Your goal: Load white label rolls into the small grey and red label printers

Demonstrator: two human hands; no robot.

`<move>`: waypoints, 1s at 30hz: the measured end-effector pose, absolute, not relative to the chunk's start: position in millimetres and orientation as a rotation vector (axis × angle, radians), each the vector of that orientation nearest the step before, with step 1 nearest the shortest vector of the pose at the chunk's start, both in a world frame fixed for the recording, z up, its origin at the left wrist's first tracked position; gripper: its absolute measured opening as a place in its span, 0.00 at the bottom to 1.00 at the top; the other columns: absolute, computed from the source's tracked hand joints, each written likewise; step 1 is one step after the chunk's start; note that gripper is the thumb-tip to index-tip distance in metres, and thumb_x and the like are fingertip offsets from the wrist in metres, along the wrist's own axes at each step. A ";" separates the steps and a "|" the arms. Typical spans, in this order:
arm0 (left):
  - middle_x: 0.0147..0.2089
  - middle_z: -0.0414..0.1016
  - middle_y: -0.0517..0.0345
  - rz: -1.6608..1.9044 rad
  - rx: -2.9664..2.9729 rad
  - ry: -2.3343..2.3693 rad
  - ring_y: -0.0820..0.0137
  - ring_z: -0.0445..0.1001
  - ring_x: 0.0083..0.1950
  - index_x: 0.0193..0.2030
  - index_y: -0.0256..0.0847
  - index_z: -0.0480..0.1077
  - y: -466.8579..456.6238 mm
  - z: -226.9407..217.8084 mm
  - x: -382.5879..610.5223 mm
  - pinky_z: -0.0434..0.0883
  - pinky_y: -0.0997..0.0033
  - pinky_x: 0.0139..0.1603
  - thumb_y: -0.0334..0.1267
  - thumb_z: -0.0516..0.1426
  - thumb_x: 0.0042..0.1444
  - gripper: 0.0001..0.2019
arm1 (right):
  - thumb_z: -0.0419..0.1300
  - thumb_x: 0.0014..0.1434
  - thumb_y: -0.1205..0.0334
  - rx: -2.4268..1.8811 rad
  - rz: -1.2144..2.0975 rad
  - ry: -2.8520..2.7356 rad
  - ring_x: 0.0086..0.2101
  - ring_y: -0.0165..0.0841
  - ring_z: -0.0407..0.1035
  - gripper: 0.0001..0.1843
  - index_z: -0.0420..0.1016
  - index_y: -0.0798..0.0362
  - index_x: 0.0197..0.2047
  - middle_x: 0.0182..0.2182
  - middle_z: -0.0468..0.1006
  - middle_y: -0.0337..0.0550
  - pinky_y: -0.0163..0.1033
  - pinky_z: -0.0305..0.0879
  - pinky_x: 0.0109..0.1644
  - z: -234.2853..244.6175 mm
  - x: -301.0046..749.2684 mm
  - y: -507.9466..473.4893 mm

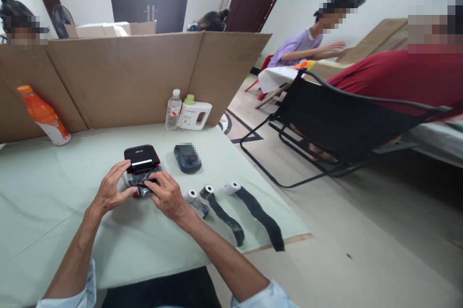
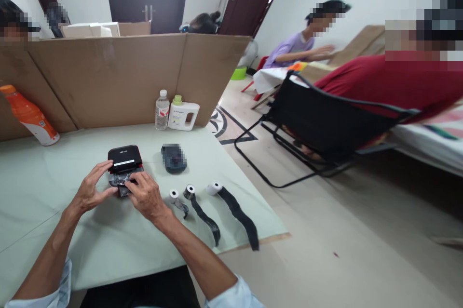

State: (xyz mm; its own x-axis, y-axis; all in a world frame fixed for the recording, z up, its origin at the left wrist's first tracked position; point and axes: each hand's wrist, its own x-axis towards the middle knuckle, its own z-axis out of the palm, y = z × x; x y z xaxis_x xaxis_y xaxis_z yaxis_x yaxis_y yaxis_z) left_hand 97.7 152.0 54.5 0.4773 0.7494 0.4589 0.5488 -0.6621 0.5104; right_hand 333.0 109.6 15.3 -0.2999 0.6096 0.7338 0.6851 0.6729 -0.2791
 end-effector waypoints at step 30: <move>0.75 0.61 0.38 1.158 2.557 1.262 0.49 0.70 0.71 0.68 0.46 0.66 140.8 23.0 114.7 0.74 0.46 0.67 0.48 0.65 0.62 0.29 | 0.65 0.68 0.58 -1.136 0.097 -1.988 0.71 0.50 0.61 0.45 0.48 0.51 0.80 0.72 0.66 0.59 0.58 0.66 0.71 -6.5 355.7 119.3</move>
